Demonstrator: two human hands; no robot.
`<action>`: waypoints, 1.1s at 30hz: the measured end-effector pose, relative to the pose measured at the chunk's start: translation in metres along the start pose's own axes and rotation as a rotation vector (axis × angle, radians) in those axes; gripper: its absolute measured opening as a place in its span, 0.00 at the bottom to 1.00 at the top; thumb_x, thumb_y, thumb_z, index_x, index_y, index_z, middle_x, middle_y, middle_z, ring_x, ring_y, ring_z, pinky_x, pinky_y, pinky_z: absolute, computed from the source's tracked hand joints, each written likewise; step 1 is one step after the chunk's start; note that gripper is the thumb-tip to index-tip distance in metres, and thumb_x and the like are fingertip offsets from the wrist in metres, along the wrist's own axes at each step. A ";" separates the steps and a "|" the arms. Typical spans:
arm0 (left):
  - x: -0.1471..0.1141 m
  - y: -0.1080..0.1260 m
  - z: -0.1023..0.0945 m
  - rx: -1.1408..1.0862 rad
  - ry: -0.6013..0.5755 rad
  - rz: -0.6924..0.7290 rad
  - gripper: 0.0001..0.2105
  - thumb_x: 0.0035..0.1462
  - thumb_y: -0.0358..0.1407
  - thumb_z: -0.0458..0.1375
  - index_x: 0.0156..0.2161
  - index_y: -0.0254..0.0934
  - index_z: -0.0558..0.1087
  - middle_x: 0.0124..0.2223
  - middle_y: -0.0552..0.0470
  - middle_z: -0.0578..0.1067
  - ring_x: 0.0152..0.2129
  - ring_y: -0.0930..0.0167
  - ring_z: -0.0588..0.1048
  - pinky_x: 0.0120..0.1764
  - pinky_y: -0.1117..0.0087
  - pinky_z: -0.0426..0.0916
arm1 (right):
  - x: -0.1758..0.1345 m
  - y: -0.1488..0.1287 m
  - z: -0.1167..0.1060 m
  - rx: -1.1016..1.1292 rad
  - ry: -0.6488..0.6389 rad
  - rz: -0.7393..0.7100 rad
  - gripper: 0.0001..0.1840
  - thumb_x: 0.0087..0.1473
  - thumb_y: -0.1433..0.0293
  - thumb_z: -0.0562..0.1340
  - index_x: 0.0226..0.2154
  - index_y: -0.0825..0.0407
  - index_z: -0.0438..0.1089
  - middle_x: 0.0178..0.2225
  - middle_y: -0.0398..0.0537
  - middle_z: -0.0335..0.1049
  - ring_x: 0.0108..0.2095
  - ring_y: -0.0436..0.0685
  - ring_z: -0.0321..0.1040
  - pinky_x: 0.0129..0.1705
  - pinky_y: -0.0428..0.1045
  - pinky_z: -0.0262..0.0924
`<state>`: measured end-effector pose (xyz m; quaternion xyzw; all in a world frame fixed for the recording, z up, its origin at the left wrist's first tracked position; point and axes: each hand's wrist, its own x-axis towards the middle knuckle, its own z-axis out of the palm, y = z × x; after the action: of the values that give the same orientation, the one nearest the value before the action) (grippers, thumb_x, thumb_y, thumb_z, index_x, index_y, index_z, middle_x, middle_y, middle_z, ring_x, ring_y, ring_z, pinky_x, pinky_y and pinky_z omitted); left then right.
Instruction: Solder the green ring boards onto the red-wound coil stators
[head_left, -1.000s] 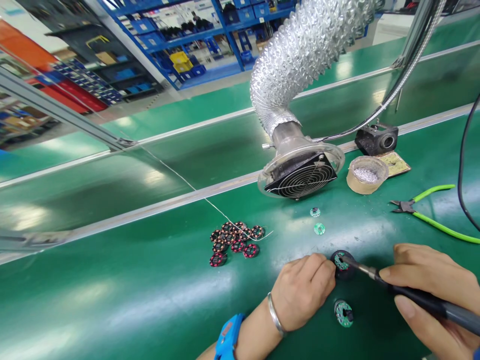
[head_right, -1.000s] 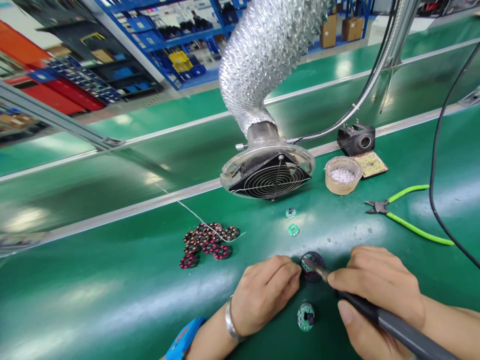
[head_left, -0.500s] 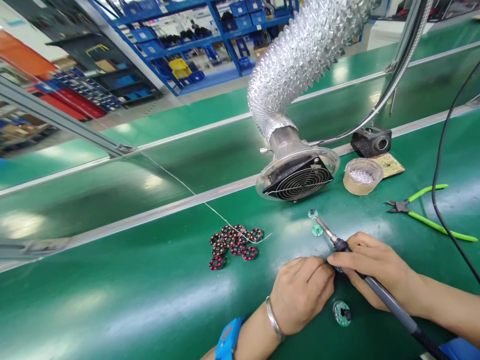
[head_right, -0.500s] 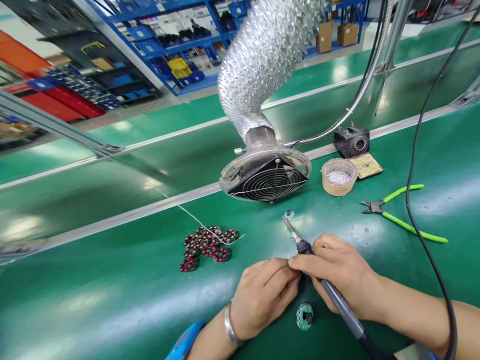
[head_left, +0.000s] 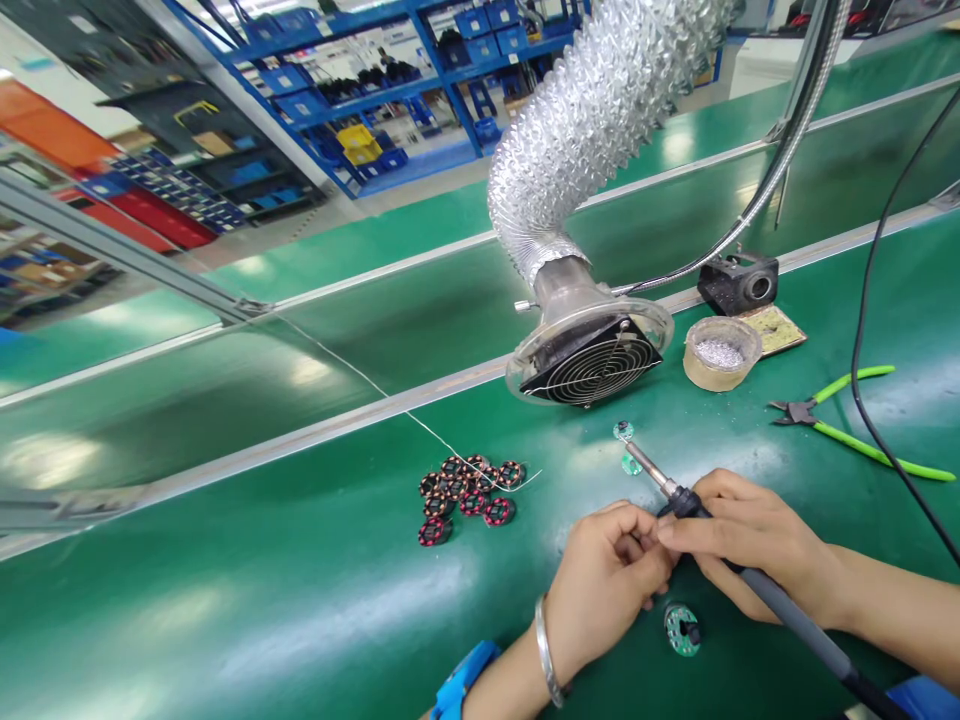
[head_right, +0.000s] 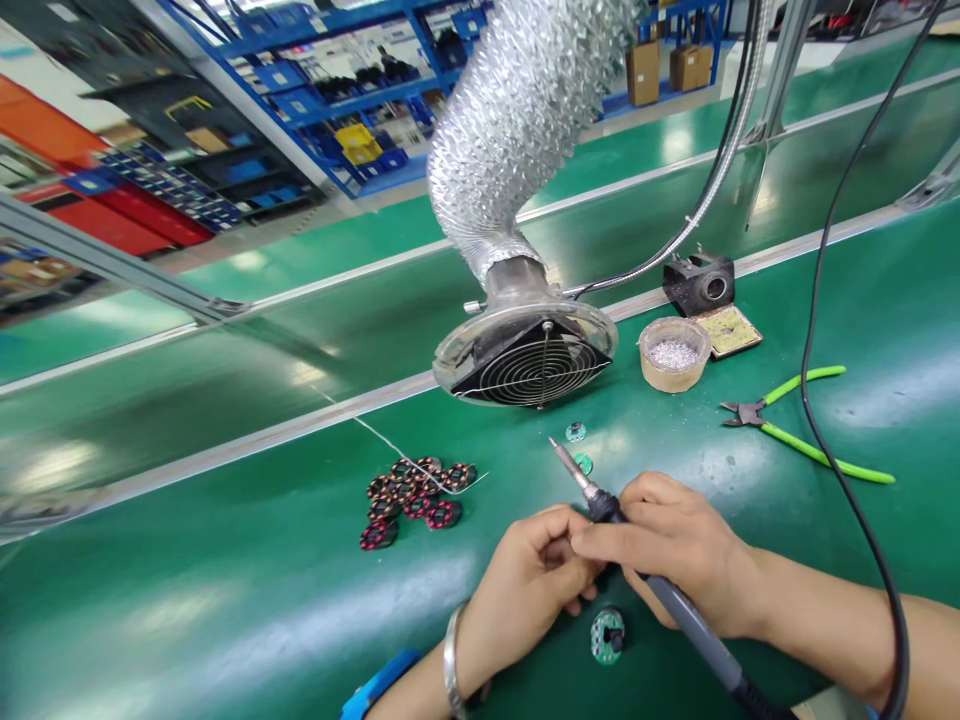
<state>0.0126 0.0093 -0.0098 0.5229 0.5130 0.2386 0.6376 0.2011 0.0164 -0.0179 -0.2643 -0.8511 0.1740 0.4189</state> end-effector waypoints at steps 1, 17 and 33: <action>0.000 0.000 0.000 -0.033 -0.010 -0.045 0.07 0.51 0.35 0.60 0.28 0.35 0.67 0.20 0.58 0.69 0.15 0.78 0.67 0.18 0.80 0.63 | 0.000 0.000 0.000 -0.003 -0.002 -0.009 0.20 0.58 0.81 0.53 0.51 0.52 0.65 0.27 0.42 0.68 0.25 0.51 0.63 0.35 0.51 0.64; -0.004 -0.004 0.000 0.010 0.035 -0.002 0.04 0.50 0.31 0.55 0.27 0.36 0.64 0.20 0.58 0.67 0.14 0.79 0.66 0.16 0.81 0.62 | 0.003 -0.003 -0.007 -0.044 -0.069 -0.059 0.21 0.54 0.82 0.53 0.49 0.54 0.65 0.24 0.43 0.65 0.28 0.54 0.59 0.31 0.50 0.58; -0.004 -0.003 0.001 0.119 0.076 0.045 0.05 0.52 0.32 0.56 0.26 0.35 0.67 0.21 0.57 0.67 0.14 0.78 0.66 0.16 0.79 0.62 | 0.003 -0.027 -0.049 0.120 -0.069 0.128 0.13 0.52 0.77 0.54 0.41 0.53 0.65 0.20 0.42 0.59 0.18 0.53 0.57 0.22 0.51 0.53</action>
<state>0.0116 0.0043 -0.0111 0.5618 0.5382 0.2415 0.5800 0.2311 0.0000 0.0267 -0.2865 -0.8344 0.2603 0.3924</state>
